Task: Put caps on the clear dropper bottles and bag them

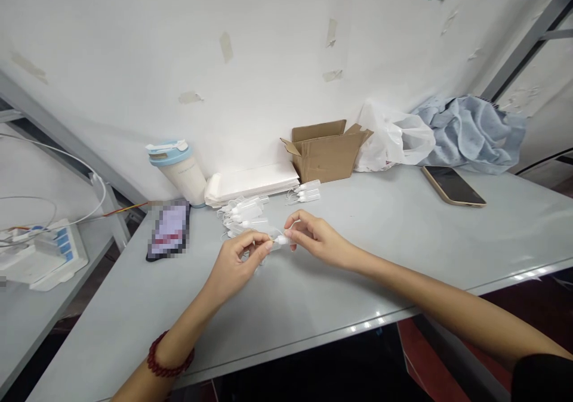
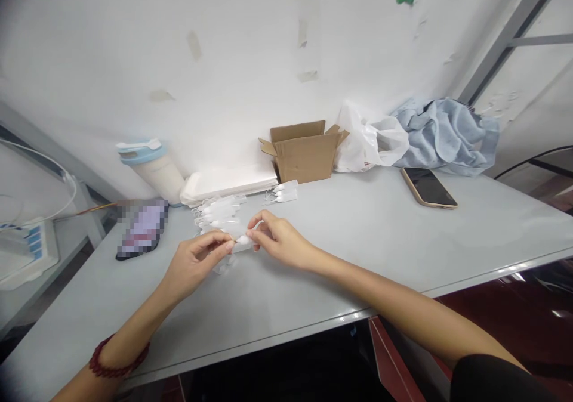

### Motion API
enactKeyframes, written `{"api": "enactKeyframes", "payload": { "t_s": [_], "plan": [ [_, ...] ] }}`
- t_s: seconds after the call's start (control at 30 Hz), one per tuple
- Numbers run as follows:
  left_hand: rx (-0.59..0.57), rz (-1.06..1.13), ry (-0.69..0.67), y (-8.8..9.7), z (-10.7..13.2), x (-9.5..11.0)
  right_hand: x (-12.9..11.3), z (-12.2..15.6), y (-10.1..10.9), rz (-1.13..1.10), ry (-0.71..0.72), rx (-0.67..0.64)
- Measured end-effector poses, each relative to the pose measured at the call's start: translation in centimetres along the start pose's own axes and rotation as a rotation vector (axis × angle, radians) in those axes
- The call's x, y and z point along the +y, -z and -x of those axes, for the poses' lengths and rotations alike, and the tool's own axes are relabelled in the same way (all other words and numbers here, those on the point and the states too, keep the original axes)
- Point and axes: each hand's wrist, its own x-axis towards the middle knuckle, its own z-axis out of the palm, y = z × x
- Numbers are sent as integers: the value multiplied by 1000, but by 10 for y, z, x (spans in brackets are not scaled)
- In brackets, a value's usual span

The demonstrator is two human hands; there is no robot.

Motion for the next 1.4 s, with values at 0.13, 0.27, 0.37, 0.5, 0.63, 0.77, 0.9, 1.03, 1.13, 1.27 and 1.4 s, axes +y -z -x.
{"api": "enactKeyframes", "payload": {
  "t_s": [0.13,0.27,0.37,0.5,0.63,0.77,0.9,1.03,1.13,1.27,1.4],
  "plan": [
    [23,-10,-11,3,-1,-1,1,-1,4,-5,6,9],
    [33,-29,6,3,-1,-1,2,-1,5,-4,12,-1],
    [26,-36,-5,1,0,-2,2,-1,4,11,14,-16],
    [23,-51,-47,-2,2,-3,1,2,0,16,13,-28],
    [27,-81,-87,-3,4,-3,1,4,-2,19,6,-36],
    [29,-105,-108,-4,5,-5,1,4,-2,21,-13,-43],
    [33,-122,-105,-5,5,-4,1,4,-3,28,-7,-46],
    [34,-146,-111,-2,4,3,-2,5,-2,8,14,-57],
    [44,-174,-135,3,3,8,-4,4,-1,-6,24,-50],
    [65,-179,-133,8,2,10,-4,4,3,-9,30,-29],
    [39,-164,-110,6,3,8,-3,4,3,6,31,-51]
  ]
}}
